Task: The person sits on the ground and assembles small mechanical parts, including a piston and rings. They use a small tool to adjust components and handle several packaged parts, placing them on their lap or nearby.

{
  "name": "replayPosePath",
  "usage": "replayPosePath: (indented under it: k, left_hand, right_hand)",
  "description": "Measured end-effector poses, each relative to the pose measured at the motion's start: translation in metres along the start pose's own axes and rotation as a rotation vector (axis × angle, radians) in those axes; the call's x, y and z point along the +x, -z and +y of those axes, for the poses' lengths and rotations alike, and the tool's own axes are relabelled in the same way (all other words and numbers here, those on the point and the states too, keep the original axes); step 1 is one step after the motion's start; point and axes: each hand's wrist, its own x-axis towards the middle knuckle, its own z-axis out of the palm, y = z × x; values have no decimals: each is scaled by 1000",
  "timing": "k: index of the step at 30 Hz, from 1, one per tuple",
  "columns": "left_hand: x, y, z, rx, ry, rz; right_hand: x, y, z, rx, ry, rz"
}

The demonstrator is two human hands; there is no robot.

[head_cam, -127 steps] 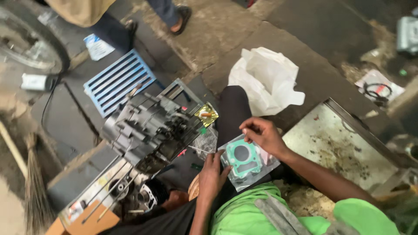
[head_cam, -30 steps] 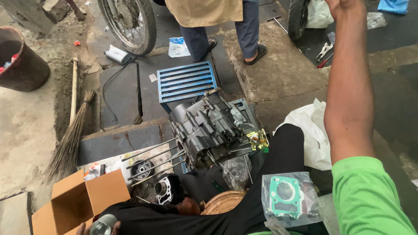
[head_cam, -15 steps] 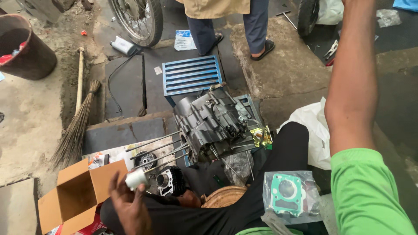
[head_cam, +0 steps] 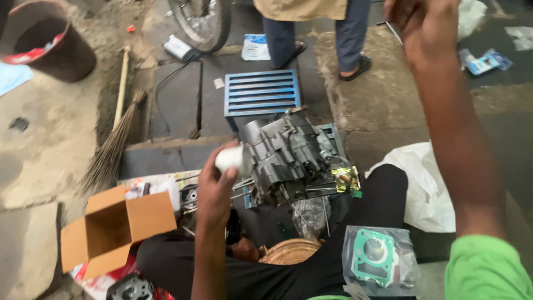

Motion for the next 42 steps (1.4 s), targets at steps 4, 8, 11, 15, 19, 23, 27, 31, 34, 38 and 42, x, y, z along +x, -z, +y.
replayPosePath:
  k: [4, 8, 11, 15, 19, 23, 27, 31, 34, 38, 42]
  left_hand:
    - [43, -30, 10, -135, -21, -162]
    - [48, -43, 14, -300, -127, -309]
    - [43, -42, 6, -434, -200, -399]
    - [39, -51, -20, -567, -217, -495]
    - [45, -61, -46, -655, -247, -574]
    - [47, -69, -66, -689, -195, -386]
    - [46, -77, -77, -564, -69, -280]
    - [37, -93, -78, -451, -129, -231]
    - [33, -113, -75, -424, -160, -155]
    - [24, -131, -67, -337, -114, -57]
    - [20, -137, -59, -312, -74, -84]
  right_hand:
    - [-96, -84, -8, 25, -188, -199]
    - [-167, -128, -22, 122, -297, -325]
    - [-192, -138, -30, 135, -291, -313]
    - [-197, -146, -33, 231, -200, -265]
    - [-192, -159, -33, 318, -47, -234]
    - [-183, -176, -26, 345, 9, -287]
    - [-172, -186, -12, 343, 39, -268]
    - [-169, -183, -3, 351, -13, -266]
    - [-165, -177, 1, 373, -20, -247]
    - [-158, -169, 4, 418, -44, -243]
    - [-161, -163, 6, 352, -26, -256]
